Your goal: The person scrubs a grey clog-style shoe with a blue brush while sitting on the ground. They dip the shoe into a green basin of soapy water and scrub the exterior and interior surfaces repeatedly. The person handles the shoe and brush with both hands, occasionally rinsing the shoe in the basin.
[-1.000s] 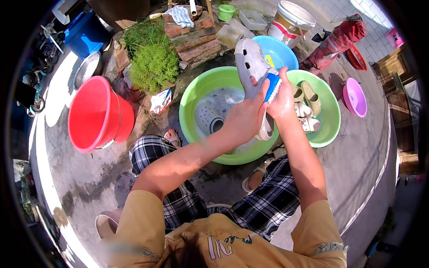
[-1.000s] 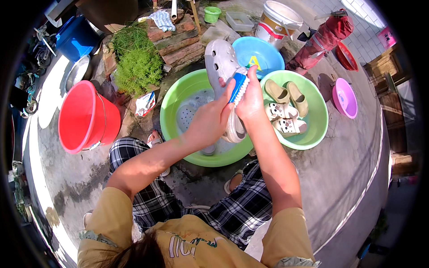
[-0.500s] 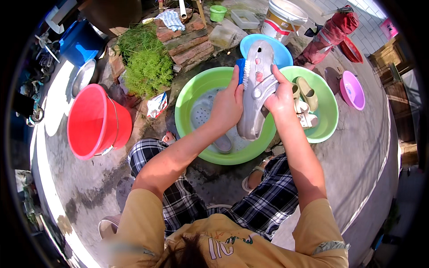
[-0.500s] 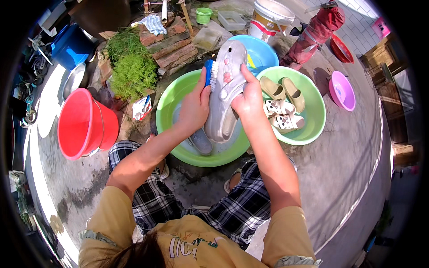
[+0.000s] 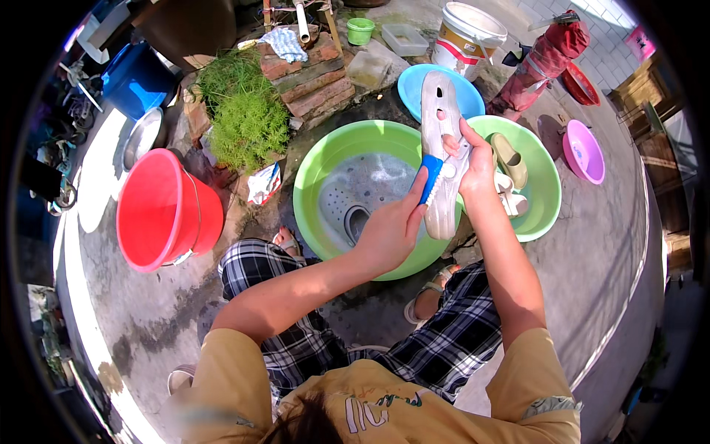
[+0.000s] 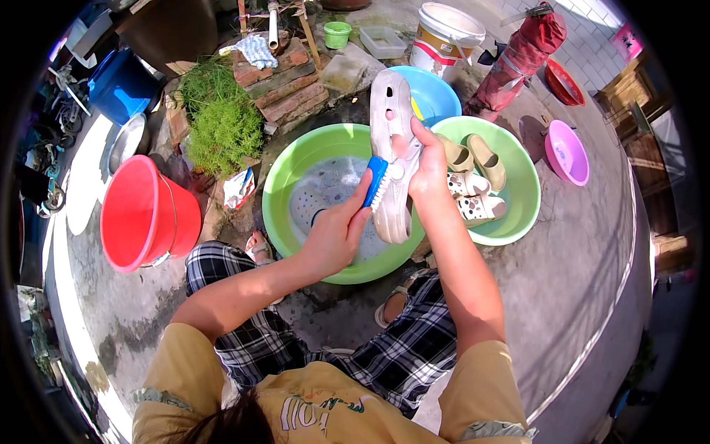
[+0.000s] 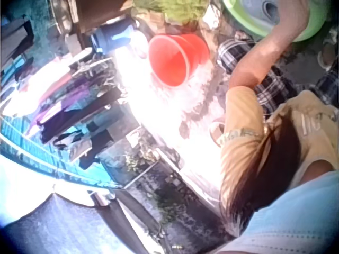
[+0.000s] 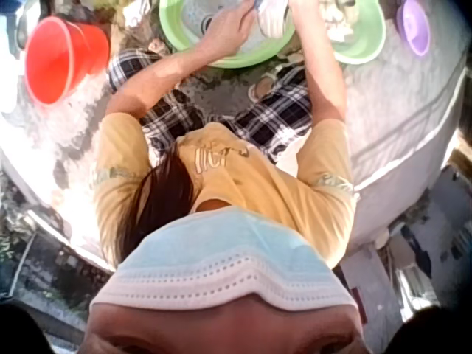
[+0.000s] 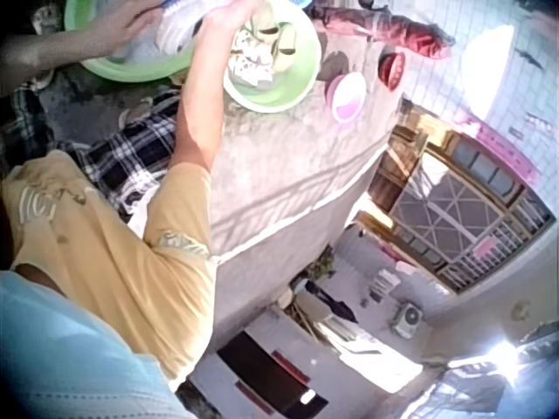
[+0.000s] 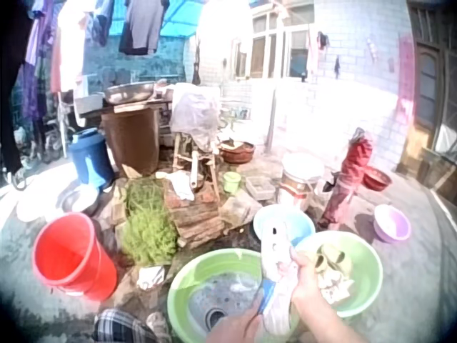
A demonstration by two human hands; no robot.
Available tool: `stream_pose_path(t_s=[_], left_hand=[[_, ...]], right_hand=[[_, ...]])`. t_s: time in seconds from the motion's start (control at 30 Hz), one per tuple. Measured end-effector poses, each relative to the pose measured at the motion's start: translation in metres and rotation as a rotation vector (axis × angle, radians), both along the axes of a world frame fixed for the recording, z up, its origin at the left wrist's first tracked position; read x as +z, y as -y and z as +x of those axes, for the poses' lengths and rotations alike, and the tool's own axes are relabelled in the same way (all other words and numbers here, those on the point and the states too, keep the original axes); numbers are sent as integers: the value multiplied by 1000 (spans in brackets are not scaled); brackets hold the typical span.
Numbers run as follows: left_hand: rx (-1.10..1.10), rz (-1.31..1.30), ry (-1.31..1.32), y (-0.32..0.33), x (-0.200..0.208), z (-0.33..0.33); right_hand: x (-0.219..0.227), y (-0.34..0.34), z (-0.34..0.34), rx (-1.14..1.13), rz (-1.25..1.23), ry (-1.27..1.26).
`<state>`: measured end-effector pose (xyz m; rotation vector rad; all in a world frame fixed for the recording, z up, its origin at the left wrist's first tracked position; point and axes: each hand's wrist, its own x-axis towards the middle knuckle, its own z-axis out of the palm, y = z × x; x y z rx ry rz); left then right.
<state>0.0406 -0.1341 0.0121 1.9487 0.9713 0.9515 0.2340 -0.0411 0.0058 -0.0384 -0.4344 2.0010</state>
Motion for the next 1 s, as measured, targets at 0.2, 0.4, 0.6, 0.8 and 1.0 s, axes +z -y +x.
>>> stream_pose_path(t_s=[0.2,0.4,0.6,0.8,1.0], left_hand=[[214,-31,12,-60,28,-1],[103,160,171,-15,6,4],[168,183,154,-56,19,1],[127,296,126,-31,-2,5],[228,-56,21,-55,33,-9]], right_hand=[[8,21,-31,-39,-217,40],[26,16,-22,71,-151,-44],[44,28,-36,-69,-204,186],[43,25,-25,-106,-238,-29],[26,11,-38,-111,-307,-66]])
